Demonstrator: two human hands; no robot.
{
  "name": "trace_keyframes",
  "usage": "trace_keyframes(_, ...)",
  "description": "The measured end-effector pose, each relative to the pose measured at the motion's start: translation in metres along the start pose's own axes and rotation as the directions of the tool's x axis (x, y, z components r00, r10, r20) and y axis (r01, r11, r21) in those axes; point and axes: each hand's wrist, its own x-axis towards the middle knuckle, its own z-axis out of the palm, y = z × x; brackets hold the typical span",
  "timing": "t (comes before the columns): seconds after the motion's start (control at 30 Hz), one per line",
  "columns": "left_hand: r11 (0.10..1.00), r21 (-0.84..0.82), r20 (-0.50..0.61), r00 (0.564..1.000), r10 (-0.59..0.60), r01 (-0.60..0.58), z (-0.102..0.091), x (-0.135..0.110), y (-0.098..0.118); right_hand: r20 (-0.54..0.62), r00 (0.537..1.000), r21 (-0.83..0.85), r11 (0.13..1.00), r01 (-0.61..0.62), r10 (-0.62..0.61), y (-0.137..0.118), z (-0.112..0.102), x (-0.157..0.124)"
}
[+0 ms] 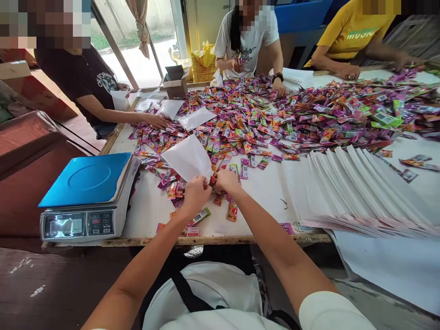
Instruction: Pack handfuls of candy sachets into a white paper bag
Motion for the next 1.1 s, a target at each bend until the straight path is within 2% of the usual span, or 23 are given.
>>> trace_keyframes(0.2,0.951,-0.293,-0.051,0.991,-0.120,0.100,0.009,0.006,0.006,-0.066,0.998,0.055,0.998,0.012,-0.008,-0.007,0.015,-0.011)
trace_keyframes(0.3,0.926,-0.359,-0.068,0.986,-0.154,0.120,0.011,0.007,0.004,-0.059,0.998,0.067,0.998,0.005,-0.001,-0.013,0.022,-0.016)
trace_keyframes(0.4,0.949,-0.302,-0.116,0.985,-0.129,0.089,0.013,0.006,0.001,-0.028,1.000,0.063,0.998,-0.003,0.005,-0.016,0.022,-0.017)
trace_keyframes(0.5,0.990,-0.132,-0.141,0.989,0.037,-0.056,0.016,0.005,-0.002,-0.013,1.000,0.059,0.998,0.010,-0.009,-0.015,0.018,-0.012)
trace_keyframes(0.6,0.983,0.039,-0.087,0.979,0.184,-0.182,0.019,0.002,-0.008,0.001,1.000,0.052,0.999,0.015,-0.015,-0.010,0.014,-0.003)
trace_keyframes(0.67,0.978,0.094,-0.070,0.979,0.192,-0.185,0.022,-0.002,-0.012,0.020,1.000,0.053,0.998,0.013,-0.014,-0.006,0.011,0.003)
trace_keyframes(0.77,0.987,0.053,-0.140,0.977,0.158,-0.152,0.028,-0.009,-0.018,0.031,0.999,0.066,0.998,0.011,-0.013,0.000,0.008,0.008)
trace_keyframes(0.87,0.998,-0.046,-0.236,0.971,0.027,-0.039,0.033,-0.017,-0.024,0.051,0.999,0.109,0.994,-0.017,0.011,0.006,0.004,0.007)
trace_keyframes(0.9,0.997,-0.071,-0.222,0.975,-0.026,0.010,0.034,-0.019,-0.026,0.058,0.998,0.126,0.992,-0.030,0.022,0.008,0.003,0.006)
trace_keyframes(0.97,0.993,-0.089,-0.108,0.990,-0.089,0.079,0.035,-0.021,-0.027,0.067,0.997,0.158,0.986,-0.050,0.039,0.010,0.002,0.005)
trace_keyframes(1.03,0.992,-0.065,0.021,0.994,-0.106,0.107,0.035,-0.019,-0.027,0.066,0.997,0.179,0.982,-0.055,0.044,0.010,0.002,0.003)
trace_keyframes(1.1,0.993,-0.015,0.080,0.990,-0.119,0.121,0.034,-0.014,-0.025,0.068,0.997,0.188,0.980,-0.060,0.048,0.008,0.002,0.003)
